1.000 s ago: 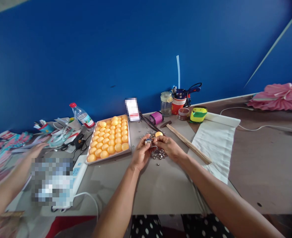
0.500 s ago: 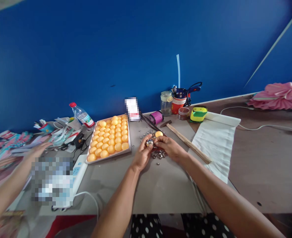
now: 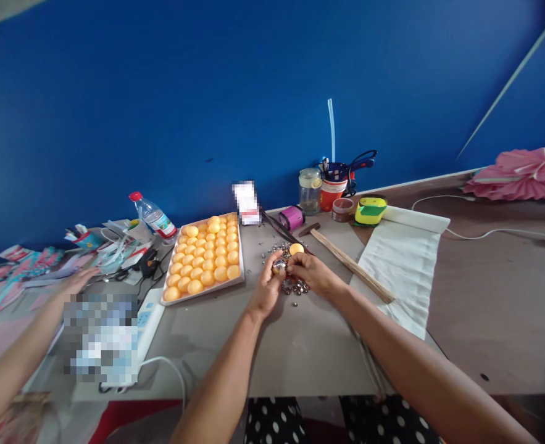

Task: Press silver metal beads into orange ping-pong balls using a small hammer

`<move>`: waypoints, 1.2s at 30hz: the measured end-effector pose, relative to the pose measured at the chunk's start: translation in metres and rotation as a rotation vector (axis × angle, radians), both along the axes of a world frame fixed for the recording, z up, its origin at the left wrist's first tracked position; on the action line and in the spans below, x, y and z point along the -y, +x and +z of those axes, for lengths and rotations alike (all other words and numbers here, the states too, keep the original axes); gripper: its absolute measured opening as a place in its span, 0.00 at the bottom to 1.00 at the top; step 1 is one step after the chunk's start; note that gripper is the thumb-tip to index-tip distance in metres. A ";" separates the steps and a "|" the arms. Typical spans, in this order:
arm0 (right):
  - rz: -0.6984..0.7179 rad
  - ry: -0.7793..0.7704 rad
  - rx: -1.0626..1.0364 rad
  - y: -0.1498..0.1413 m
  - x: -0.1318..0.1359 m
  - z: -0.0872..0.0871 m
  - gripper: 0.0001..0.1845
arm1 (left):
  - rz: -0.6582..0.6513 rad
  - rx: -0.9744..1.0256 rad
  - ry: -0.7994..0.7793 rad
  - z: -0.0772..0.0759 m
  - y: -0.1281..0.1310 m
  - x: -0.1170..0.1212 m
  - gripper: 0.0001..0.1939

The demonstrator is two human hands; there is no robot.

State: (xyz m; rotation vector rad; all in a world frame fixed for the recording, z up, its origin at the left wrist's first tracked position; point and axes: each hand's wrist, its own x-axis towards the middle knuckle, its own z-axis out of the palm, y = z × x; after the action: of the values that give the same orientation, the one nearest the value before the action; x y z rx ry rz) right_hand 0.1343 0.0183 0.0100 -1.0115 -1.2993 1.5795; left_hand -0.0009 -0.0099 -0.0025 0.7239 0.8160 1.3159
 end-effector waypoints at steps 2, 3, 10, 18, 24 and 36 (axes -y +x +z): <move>0.017 -0.031 -0.045 0.000 -0.002 -0.003 0.12 | -0.023 -0.030 0.022 0.000 0.000 0.000 0.25; 0.026 -0.043 -0.063 0.000 -0.003 -0.005 0.12 | -0.033 -0.045 0.034 0.001 0.000 0.000 0.25; 0.009 -0.085 -0.055 -0.001 -0.003 -0.008 0.13 | -0.041 -0.042 0.028 0.001 -0.001 0.003 0.24; -0.006 0.112 0.018 0.012 -0.010 -0.001 0.09 | -0.078 0.071 0.049 0.009 -0.001 -0.005 0.21; -0.073 0.608 0.779 0.018 -0.012 -0.009 0.11 | -0.069 0.174 0.028 0.015 -0.007 -0.005 0.20; 0.005 0.644 1.296 0.010 -0.006 -0.009 0.12 | -0.045 0.261 -0.020 0.015 -0.010 -0.008 0.13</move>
State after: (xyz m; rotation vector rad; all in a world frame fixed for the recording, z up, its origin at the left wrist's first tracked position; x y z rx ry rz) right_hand 0.1441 0.0238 0.0011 -1.6081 -2.3956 0.2373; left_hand -0.0108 -0.0022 0.0125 0.5374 0.5990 1.3272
